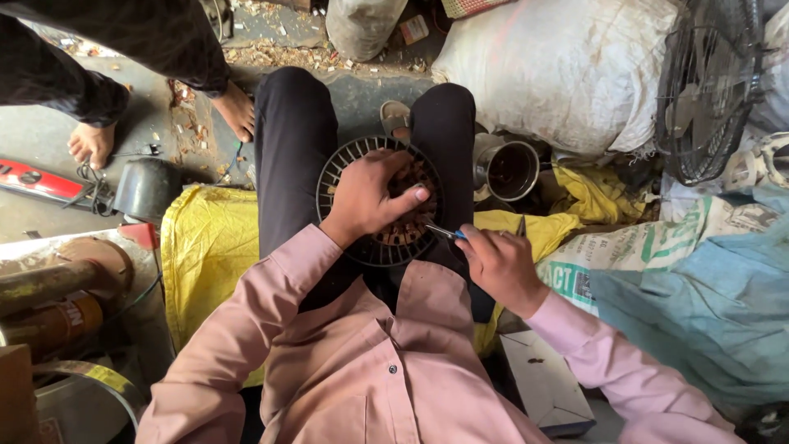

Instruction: The recorder uses pliers to cut or manipulate wires on an electric fan stator.

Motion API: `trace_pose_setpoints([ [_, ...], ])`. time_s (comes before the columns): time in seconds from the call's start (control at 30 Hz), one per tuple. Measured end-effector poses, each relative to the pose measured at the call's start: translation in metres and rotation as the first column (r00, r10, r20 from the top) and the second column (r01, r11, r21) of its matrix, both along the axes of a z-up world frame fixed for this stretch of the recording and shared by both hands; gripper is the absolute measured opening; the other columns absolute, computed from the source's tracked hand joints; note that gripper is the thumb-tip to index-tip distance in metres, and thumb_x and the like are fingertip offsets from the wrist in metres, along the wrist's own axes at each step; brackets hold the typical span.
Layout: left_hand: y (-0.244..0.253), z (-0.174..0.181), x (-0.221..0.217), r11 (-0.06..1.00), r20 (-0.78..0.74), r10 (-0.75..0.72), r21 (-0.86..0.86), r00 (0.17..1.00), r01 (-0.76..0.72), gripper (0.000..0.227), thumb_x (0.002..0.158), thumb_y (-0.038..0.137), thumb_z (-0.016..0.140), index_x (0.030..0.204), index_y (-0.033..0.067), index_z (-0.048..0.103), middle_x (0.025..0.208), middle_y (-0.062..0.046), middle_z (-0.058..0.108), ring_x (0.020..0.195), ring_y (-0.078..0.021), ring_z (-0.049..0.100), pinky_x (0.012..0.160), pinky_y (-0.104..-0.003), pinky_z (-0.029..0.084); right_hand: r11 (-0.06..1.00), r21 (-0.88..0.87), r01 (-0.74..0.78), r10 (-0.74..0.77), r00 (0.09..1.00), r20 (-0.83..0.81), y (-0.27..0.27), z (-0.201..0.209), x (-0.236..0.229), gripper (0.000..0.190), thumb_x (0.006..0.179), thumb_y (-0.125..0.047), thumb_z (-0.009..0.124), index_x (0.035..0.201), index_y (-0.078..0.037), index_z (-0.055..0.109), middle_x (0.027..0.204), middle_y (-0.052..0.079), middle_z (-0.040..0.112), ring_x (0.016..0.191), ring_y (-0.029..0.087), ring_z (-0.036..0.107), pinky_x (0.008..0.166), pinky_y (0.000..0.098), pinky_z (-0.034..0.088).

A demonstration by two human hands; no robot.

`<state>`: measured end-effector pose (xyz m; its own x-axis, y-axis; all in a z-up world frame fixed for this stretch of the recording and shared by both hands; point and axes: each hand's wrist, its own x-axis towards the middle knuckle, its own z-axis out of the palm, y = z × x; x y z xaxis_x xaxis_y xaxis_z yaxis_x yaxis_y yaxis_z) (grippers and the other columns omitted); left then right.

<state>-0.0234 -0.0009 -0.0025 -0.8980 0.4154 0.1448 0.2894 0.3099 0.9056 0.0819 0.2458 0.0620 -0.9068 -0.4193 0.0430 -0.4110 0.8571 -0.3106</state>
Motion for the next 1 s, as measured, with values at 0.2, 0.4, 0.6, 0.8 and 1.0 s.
trace_pose_setpoints([
  [0.2,0.000,0.003,0.004,0.999,-0.016,-0.022,-0.029,1.000,0.021,0.074,0.087,0.067,0.060,0.112,-0.0016,0.067,0.092,-0.020,0.067,0.092,-0.0420,0.065,0.077,-0.051,0.051,0.991,-0.125,0.056,-0.059,0.998,-0.013,-0.008,0.004,0.008,0.014,0.097,-0.012,0.069,0.106,-0.001,0.066,0.084,0.014,0.072,0.069,0.031,0.070,0.061,0.0402,0.054],
  [0.4,0.000,0.003,0.003,1.000,-0.013,-0.026,-0.018,1.000,0.025,0.076,0.089,0.068,0.057,0.116,-0.0019,0.068,0.096,-0.020,0.068,0.094,-0.0429,0.065,0.079,-0.051,0.051,0.973,-0.175,0.153,-0.007,0.770,0.638,-0.004,0.006,-0.044,0.016,0.095,-0.017,0.066,0.095,-0.001,0.071,0.073,0.018,0.070,0.062,0.034,0.068,0.055,0.0440,0.051],
  [0.6,0.000,-0.001,0.003,1.000,-0.003,-0.008,-0.009,1.000,0.008,0.082,0.091,0.072,0.055,0.118,-0.0039,0.066,0.103,-0.022,0.067,0.095,-0.0434,0.065,0.081,-0.050,0.052,0.980,-0.003,0.197,-0.150,0.757,0.636,-0.024,0.014,-0.025,0.023,0.098,-0.017,0.063,0.082,-0.001,0.066,0.058,0.020,0.062,0.052,0.037,0.062,0.053,0.0470,0.046],
  [0.8,0.001,0.006,0.002,0.997,0.024,-0.028,-0.069,0.999,0.030,0.085,0.084,0.075,0.055,0.114,-0.0033,0.067,0.097,-0.022,0.067,0.092,-0.0435,0.065,0.076,-0.051,0.051,0.965,-0.126,0.229,-0.173,0.920,0.351,-0.026,-0.013,0.009,0.014,0.095,-0.011,0.066,0.086,0.000,0.062,0.061,0.019,0.062,0.056,0.039,0.062,0.049,0.0467,0.046],
  [1.0,-0.001,-0.001,0.004,1.000,0.018,-0.012,-0.007,1.000,0.012,0.086,0.089,0.074,0.055,0.123,-0.0034,0.066,0.108,-0.023,0.069,0.099,-0.0445,0.067,0.083,-0.050,0.053,0.949,-0.085,0.302,-0.262,0.911,0.318,-0.024,-0.016,0.012,0.013,0.095,-0.015,0.069,0.090,-0.003,0.065,0.064,0.018,0.064,0.057,0.037,0.065,0.051,0.0451,0.047],
])
